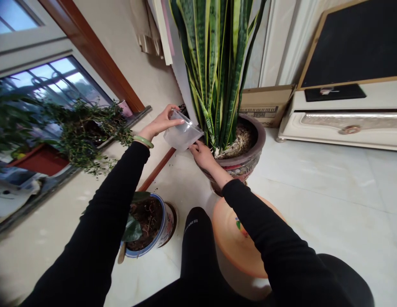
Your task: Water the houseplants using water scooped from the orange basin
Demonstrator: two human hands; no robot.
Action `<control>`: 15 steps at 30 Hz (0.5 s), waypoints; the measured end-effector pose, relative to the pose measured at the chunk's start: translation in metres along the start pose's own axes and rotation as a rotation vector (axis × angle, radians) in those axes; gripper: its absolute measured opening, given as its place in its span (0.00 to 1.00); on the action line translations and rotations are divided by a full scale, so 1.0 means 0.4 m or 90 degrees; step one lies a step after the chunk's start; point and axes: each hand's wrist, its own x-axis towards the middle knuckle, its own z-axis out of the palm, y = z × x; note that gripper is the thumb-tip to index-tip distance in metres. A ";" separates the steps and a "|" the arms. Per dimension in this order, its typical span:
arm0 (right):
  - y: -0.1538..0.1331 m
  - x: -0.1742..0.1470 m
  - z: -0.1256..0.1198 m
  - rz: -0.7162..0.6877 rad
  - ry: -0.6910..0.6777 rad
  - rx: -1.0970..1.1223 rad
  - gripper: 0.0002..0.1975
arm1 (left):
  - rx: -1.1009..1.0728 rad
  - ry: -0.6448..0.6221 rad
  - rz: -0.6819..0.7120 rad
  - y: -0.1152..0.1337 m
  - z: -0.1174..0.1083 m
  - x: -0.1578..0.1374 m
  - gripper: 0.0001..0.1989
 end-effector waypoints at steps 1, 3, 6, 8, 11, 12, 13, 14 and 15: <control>-0.001 0.000 -0.001 -0.001 -0.002 0.004 0.16 | -0.010 -0.003 -0.011 0.001 -0.001 0.000 0.32; -0.001 0.000 -0.004 -0.004 -0.006 0.000 0.16 | -0.033 0.003 -0.013 0.001 -0.001 -0.003 0.31; 0.003 0.003 -0.003 -0.004 -0.005 -0.003 0.15 | -0.075 0.004 -0.009 -0.005 0.001 -0.009 0.30; 0.011 0.008 0.001 0.012 0.007 0.013 0.15 | -0.091 0.000 -0.010 -0.011 0.003 -0.011 0.30; 0.024 0.013 0.009 0.054 0.056 0.046 0.16 | -0.087 0.003 -0.007 -0.016 0.005 -0.012 0.31; 0.027 0.014 0.010 0.063 0.074 0.050 0.16 | -0.082 0.006 -0.004 -0.018 0.006 -0.012 0.32; 0.029 0.013 0.012 0.067 0.091 0.048 0.16 | -0.079 0.009 -0.001 -0.018 0.007 -0.013 0.32; 0.030 0.012 0.013 0.067 0.104 0.042 0.15 | -0.078 0.011 0.001 -0.017 0.009 -0.014 0.33; 0.029 0.011 0.014 0.065 0.113 0.031 0.14 | -0.079 0.013 0.003 -0.015 0.012 -0.016 0.33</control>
